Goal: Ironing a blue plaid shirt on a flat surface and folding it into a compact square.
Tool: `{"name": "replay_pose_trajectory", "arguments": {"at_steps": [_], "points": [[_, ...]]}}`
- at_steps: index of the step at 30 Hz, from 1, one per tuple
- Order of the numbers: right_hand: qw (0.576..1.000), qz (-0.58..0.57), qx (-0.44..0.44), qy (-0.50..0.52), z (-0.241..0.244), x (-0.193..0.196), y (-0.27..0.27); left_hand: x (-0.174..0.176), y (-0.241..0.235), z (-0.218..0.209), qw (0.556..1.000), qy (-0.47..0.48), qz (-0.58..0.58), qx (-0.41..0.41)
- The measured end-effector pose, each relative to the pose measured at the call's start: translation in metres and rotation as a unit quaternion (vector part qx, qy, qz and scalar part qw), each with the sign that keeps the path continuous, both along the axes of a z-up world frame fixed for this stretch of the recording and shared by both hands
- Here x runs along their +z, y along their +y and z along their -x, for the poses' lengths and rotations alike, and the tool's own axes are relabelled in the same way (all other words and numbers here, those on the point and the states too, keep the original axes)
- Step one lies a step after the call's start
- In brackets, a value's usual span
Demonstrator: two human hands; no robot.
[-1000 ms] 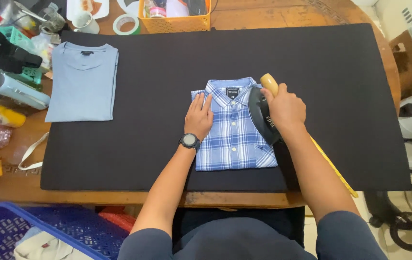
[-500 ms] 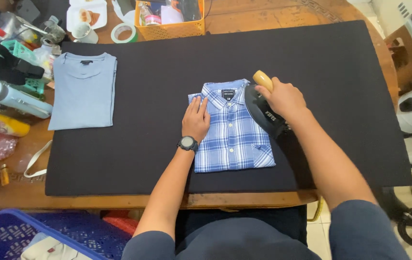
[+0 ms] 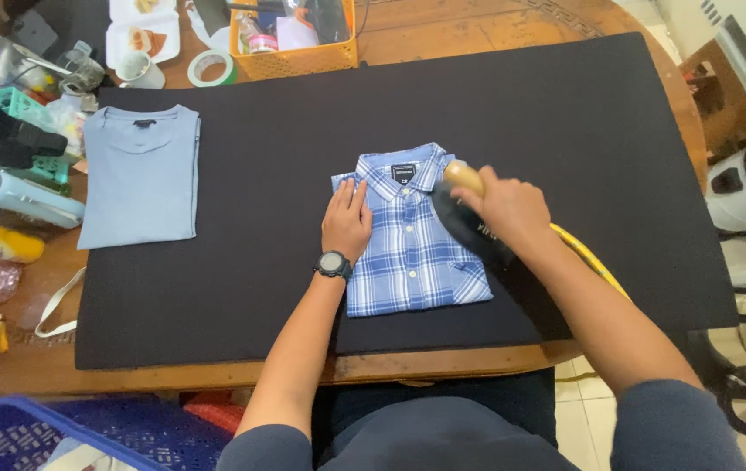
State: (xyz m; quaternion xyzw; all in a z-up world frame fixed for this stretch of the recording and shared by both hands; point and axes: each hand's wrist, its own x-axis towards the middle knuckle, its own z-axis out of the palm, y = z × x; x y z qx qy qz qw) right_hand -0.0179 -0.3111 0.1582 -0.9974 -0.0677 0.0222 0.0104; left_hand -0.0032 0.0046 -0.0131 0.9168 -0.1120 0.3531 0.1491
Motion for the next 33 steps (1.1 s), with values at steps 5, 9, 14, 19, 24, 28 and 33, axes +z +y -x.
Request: {"name": "replay_pose_trajectory", "arguments": {"at_steps": [5, 9, 14, 19, 24, 28, 33], "points": [[0.998, -0.046, -0.038, 0.018, -0.031, -0.003, -0.002, 0.006, 0.001, 0.002, 1.0, -0.007, 0.007, -0.001], [0.999, -0.04, -0.011, -0.001, -0.04, -0.003, -0.006, 0.005, -0.001, 0.001, 1.0, -0.004, 0.007, -0.001], [0.995, -0.085, -0.011, 0.05, -0.039, 0.018, -0.008, 0.007, 0.0, 0.002, 1.0, 0.008, 0.014, -0.005], [0.983, -0.081, 0.074, 0.146, -0.006, 0.045, -0.031, 0.008, 0.001, 0.002, 0.999, 0.015, 0.025, -0.016], [0.965, -0.173, 0.115, 0.158, 0.015, 0.017, -0.072, 0.003, 0.0, -0.003, 1.0, 0.01, 0.017, -0.009], [0.957, -0.098, 0.212, 0.175, 0.049, 0.02, -0.034, 0.008, -0.001, 0.0, 1.0, 0.008, 0.016, -0.012], [0.961, -0.034, 0.235, 0.14, 0.059, 0.014, -0.023, 0.009, -0.002, 0.003, 0.999, 0.024, 0.019, -0.011]]}}
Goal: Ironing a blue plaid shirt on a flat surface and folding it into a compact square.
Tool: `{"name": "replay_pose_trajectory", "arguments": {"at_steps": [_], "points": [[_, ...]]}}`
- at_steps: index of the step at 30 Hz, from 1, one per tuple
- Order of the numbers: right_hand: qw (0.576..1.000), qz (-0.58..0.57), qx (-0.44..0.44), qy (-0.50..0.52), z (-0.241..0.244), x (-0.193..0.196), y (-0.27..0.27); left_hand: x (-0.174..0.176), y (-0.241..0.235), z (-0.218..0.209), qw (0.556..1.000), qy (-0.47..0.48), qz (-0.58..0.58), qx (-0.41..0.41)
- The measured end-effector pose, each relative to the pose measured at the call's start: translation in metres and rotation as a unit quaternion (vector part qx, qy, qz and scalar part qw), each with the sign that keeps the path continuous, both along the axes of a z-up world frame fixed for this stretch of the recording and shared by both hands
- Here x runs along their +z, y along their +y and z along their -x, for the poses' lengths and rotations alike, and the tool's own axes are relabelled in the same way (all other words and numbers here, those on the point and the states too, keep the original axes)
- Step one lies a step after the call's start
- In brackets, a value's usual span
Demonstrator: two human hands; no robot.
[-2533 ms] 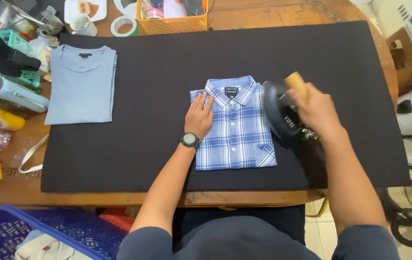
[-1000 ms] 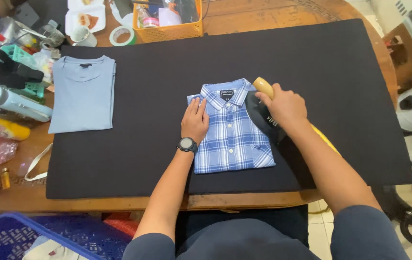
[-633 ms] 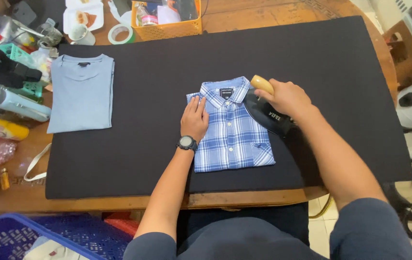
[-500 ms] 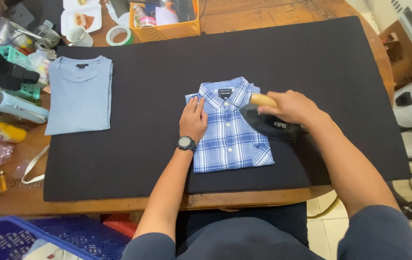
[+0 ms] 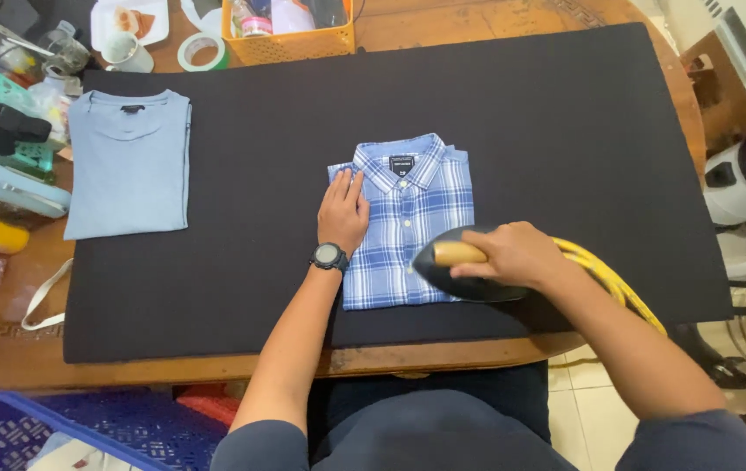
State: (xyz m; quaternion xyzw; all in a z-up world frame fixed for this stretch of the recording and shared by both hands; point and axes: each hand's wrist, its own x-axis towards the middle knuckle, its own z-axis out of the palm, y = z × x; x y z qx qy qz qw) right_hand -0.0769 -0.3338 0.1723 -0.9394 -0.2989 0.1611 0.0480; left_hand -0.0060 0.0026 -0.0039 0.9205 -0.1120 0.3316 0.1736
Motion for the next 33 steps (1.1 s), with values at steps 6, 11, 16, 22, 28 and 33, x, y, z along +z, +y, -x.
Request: {"name": "replay_pose_trajectory", "arguments": {"at_steps": [6, 11, 16, 22, 28, 33], "points": [[0.999, 0.01, 0.015, -0.047, 0.015, -0.007, -0.005, -0.002, 0.003, -0.001, 1.0, -0.006, -0.003, -0.002], [0.998, 0.004, -0.042, -0.05, 0.013, -0.011, -0.005, -0.003, 0.002, 0.001, 1.0, -0.013, 0.002, 0.001], [0.982, -0.067, -0.16, -0.077, 0.004, -0.019, -0.005, -0.005, 0.001, 0.005, 1.0, -0.023, 0.0, -0.001], [0.98, -0.01, -0.164, -0.117, -0.034, -0.015, 0.04, 0.002, 0.002, 0.0, 1.0, -0.01, 0.004, 0.004], [0.979, -0.018, -0.137, -0.148, -0.044, -0.018, 0.05, 0.001, 0.003, 0.002, 1.0, -0.007, 0.003, 0.017], [0.98, -0.011, -0.184, -0.08, -0.046, -0.003, 0.049, -0.001, 0.002, -0.002, 1.0, -0.015, 0.014, 0.013]]}}
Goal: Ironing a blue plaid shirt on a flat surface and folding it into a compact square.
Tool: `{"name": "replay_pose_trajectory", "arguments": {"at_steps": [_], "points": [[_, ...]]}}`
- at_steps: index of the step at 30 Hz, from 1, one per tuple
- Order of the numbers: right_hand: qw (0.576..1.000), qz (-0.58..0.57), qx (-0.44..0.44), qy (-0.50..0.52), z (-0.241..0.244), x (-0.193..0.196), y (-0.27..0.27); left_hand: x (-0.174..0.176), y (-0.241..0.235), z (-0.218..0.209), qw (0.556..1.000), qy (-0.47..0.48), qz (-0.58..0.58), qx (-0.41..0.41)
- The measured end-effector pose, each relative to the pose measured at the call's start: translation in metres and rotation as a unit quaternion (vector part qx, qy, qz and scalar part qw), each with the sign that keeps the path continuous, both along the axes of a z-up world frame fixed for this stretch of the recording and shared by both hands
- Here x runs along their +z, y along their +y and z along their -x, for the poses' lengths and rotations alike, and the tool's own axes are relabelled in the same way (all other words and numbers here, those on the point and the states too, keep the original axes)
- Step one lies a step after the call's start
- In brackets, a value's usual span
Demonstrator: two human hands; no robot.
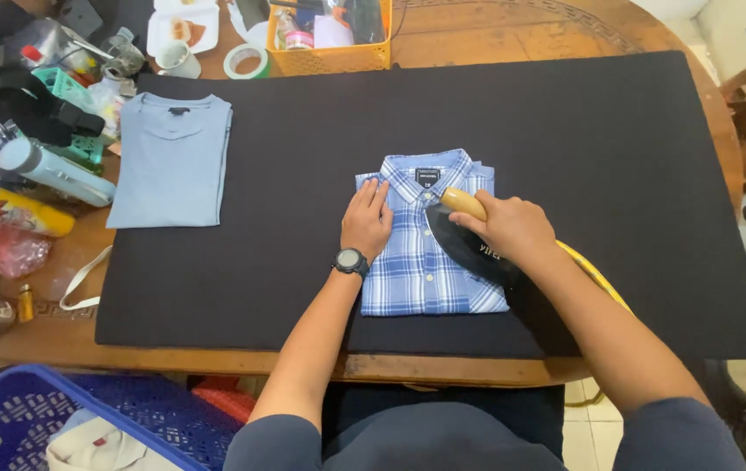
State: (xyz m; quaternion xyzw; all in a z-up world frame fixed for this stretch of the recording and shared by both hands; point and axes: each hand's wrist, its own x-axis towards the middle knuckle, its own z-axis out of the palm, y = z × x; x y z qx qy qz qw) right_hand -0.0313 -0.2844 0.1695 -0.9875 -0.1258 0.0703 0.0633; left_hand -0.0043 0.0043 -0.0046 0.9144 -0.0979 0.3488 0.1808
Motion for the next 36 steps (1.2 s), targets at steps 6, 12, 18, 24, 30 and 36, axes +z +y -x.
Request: {"name": "replay_pose_trajectory", "arguments": {"at_steps": [6, 12, 18, 24, 30, 36], "points": [[0.997, -0.002, 0.03, 0.074, 0.01, 0.03, -0.011, -0.004, 0.0, 0.0, 1.0, 0.008, 0.001, 0.004], [0.996, 0.037, 0.001, 0.084, 0.025, 0.036, -0.022, -0.005, 0.001, -0.001, 1.0, -0.005, 0.0, -0.006], [0.993, 0.063, -0.068, 0.078, 0.033, 0.017, -0.053, 0.002, 0.001, 0.003, 1.0, 0.021, 0.01, -0.011], [0.987, -0.027, -0.146, 0.061, 0.032, 0.005, -0.086, -0.001, 0.029, -0.004, 0.958, 0.04, 0.28, -0.049], [0.99, -0.062, -0.119, 0.037, 0.033, 0.038, -0.071, -0.001, 0.04, 0.017, 0.89, 0.143, 0.433, -0.017], [0.998, -0.038, -0.038, 0.025, 0.016, 0.078, 0.022, -0.008, 0.07, 0.028, 0.954, 0.123, 0.258, 0.093]]}}
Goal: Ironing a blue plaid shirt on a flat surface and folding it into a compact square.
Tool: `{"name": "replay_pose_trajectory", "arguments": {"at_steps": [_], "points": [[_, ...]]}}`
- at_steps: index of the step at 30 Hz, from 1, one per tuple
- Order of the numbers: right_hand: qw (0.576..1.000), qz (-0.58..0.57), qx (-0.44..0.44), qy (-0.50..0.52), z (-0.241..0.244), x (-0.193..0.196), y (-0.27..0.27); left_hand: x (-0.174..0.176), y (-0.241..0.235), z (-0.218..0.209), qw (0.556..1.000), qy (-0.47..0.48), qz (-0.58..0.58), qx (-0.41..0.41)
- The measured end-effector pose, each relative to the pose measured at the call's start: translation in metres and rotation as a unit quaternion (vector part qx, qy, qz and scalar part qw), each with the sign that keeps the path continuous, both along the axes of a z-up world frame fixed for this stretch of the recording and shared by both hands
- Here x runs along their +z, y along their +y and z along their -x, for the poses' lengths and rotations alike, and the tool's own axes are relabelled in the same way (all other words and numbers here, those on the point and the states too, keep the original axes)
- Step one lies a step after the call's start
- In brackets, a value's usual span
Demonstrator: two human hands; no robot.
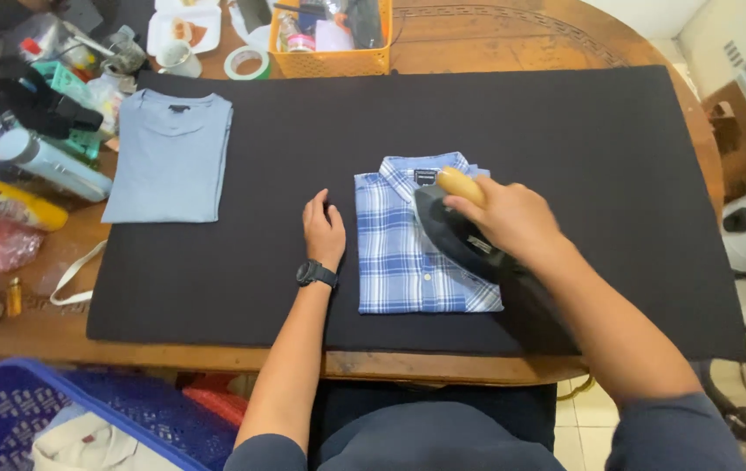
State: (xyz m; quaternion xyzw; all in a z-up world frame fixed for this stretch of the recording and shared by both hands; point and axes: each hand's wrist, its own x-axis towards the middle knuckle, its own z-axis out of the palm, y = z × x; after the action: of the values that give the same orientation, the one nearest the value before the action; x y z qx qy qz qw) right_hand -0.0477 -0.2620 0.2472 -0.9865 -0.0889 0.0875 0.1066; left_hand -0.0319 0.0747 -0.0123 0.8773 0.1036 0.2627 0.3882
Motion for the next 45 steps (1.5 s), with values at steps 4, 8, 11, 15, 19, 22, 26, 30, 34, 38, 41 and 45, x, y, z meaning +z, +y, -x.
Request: {"name": "replay_pose_trajectory", "arguments": {"at_steps": [4, 8, 11, 15, 19, 22, 26, 30, 34, 38, 41, 45], "points": [[0.998, -0.003, 0.066, -0.019, -0.033, -0.03, 0.073, -0.024, 0.032, 0.0, 0.997, -0.009, -0.077, 0.025], [0.993, -0.012, 0.109, -0.049, -0.057, -0.083, 0.13, -0.016, 0.025, 0.008, 0.999, -0.005, -0.042, 0.032], [0.994, -0.005, 0.095, -0.054, -0.068, -0.1, 0.15, -0.01, 0.022, 0.015, 0.999, -0.008, -0.022, 0.03], [0.987, -0.004, 0.158, -0.011, -0.066, -0.076, 0.149, -0.012, 0.022, 0.007, 0.999, -0.026, -0.034, 0.033], [0.975, 0.001, 0.222, 0.021, -0.053, -0.065, 0.154, -0.014, 0.025, 0.002, 0.999, -0.035, -0.006, 0.029], [0.98, -0.039, 0.193, -0.012, -0.05, -0.072, 0.162, -0.001, 0.025, 0.008, 0.996, -0.079, 0.021, 0.046], [0.987, -0.077, 0.139, -0.032, -0.064, -0.081, 0.17, 0.005, 0.03, 0.008, 0.984, -0.091, 0.133, 0.08], [0.983, -0.119, 0.139, 0.031, -0.051, -0.072, 0.169, -0.005, 0.036, 0.01, 0.96, -0.102, 0.247, 0.087], [0.982, -0.073, 0.172, 0.021, -0.014, -0.104, 0.186, -0.013, 0.043, 0.001, 0.922, -0.161, 0.349, 0.044], [0.982, -0.089, 0.148, 0.079, -0.017, -0.107, 0.195, -0.014, 0.041, 0.011, 0.926, -0.151, 0.345, 0.038], [0.982, -0.096, 0.142, 0.076, -0.018, -0.113, 0.2, -0.01, 0.037, 0.014, 0.932, -0.147, 0.33, 0.04], [0.971, -0.126, 0.182, 0.09, -0.017, -0.101, 0.196, 0.003, 0.034, 0.016, 0.95, -0.141, 0.275, 0.034]]}}
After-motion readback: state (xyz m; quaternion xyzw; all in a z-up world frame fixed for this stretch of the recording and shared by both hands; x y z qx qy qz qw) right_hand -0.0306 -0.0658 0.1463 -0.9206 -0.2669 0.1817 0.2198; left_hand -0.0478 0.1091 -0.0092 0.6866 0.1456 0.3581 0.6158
